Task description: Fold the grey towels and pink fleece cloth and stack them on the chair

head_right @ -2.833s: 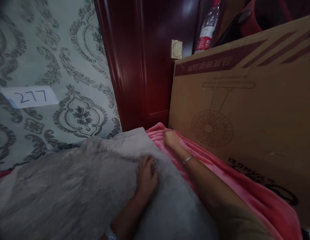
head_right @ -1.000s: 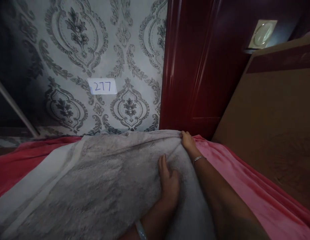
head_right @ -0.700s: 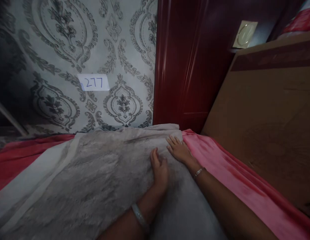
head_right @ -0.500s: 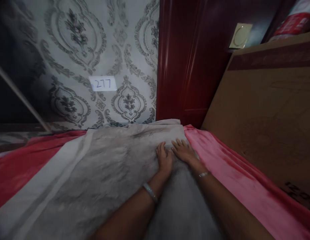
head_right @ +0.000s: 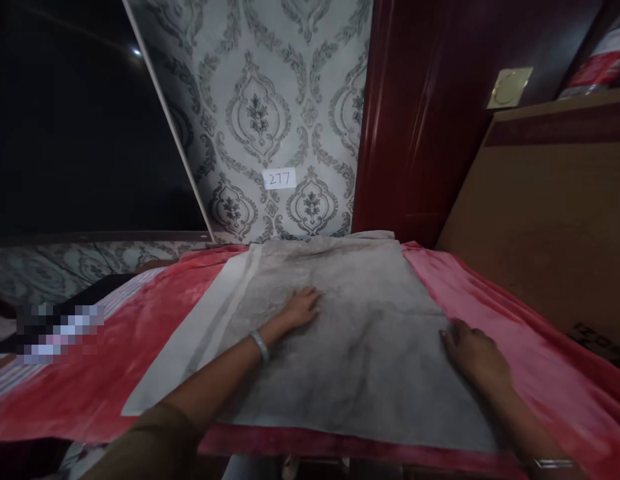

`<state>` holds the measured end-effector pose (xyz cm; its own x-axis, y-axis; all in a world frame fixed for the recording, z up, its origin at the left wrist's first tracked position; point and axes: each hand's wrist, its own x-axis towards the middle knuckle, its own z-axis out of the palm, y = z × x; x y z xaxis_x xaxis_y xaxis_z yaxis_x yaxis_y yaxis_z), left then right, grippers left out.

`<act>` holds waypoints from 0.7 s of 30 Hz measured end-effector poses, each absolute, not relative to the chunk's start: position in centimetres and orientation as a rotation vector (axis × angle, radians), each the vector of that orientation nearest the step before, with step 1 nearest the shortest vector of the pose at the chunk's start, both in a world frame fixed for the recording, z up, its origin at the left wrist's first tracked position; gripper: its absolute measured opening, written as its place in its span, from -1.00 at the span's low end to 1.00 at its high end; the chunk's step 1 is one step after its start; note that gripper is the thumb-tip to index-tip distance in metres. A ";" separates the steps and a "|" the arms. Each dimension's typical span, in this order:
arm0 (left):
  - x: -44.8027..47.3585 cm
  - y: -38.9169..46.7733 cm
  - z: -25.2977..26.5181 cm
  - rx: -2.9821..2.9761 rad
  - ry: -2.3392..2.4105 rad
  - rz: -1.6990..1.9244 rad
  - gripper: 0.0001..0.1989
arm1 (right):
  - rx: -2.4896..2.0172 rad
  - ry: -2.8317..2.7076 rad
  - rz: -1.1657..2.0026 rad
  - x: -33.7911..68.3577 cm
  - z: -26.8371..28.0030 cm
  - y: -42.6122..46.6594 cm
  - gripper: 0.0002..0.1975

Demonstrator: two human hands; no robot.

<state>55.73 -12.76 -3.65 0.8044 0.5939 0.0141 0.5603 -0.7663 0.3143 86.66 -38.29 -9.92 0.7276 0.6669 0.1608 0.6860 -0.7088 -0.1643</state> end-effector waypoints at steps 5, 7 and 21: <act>43.9 -9.6 -4.3 2.701 1.321 0.118 -0.45 | -2.740 -1.045 -0.119 83.2 -9.3 -39.6 -0.44; 41.4 -9.6 -4.9 2.733 1.447 0.083 -0.44 | -2.721 -1.023 -0.170 82.5 -8.9 -40.2 -0.45; 37.0 -13.3 -6.2 2.847 1.615 0.107 -0.41 | -2.889 -0.791 -0.110 81.1 -8.2 -45.0 -0.48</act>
